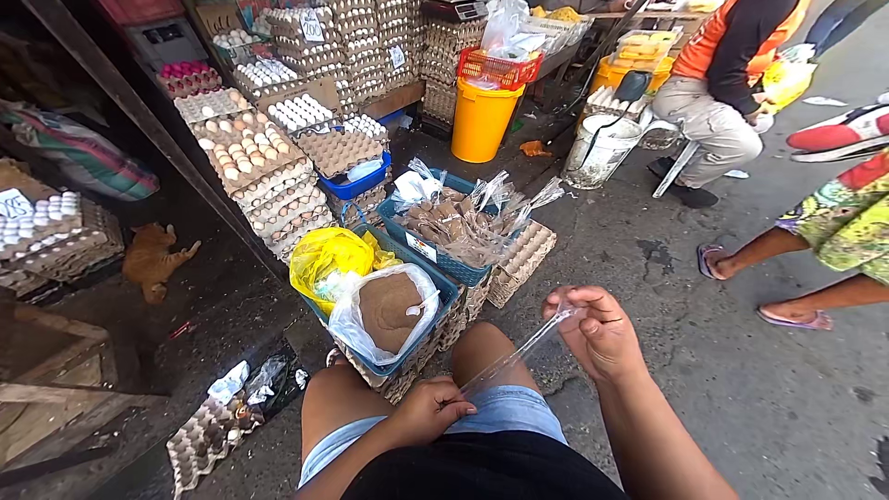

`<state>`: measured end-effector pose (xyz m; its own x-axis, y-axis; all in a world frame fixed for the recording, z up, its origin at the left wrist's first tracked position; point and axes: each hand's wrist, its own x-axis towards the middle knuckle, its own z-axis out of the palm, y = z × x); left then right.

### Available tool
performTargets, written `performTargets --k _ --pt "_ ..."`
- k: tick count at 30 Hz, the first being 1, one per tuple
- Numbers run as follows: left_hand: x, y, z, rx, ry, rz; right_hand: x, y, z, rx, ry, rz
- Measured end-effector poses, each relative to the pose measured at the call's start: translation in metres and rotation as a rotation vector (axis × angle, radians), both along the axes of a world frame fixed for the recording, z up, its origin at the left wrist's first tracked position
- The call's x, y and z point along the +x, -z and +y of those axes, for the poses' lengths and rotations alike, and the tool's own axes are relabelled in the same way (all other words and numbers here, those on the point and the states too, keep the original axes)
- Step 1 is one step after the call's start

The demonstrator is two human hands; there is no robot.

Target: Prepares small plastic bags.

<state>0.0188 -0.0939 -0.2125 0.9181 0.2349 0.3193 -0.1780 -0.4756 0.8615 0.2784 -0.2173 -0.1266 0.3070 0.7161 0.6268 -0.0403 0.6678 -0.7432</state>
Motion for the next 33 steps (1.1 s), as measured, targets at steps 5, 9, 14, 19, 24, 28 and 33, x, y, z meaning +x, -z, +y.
performTargets --k 5,9,14,19,24,28,33 --pt "0.001 0.001 0.000 -0.004 -0.006 -0.050 -0.021 0.008 0.003 -0.175 0.048 -0.020" --pt "-0.003 -0.001 -0.003 -0.025 -0.057 -0.003 -0.013 -0.016 0.008 -0.201 0.213 0.272" --pt "-0.008 0.002 -0.005 -0.103 -0.082 0.037 -0.020 -0.014 0.012 -0.263 0.234 0.377" --pt "-0.009 -0.001 -0.005 -0.123 -0.090 0.057 -0.023 -0.018 0.013 -0.298 0.202 0.520" --pt "-0.008 0.000 -0.005 -0.141 -0.086 0.033 -0.025 -0.018 0.015 -0.226 0.082 0.530" --pt "-0.008 0.001 -0.004 -0.143 -0.075 -0.011 -0.024 -0.015 0.014 -0.172 -0.072 0.463" --pt "-0.009 0.002 -0.004 -0.154 -0.022 -0.072 -0.022 -0.016 0.011 -0.123 -0.144 0.336"
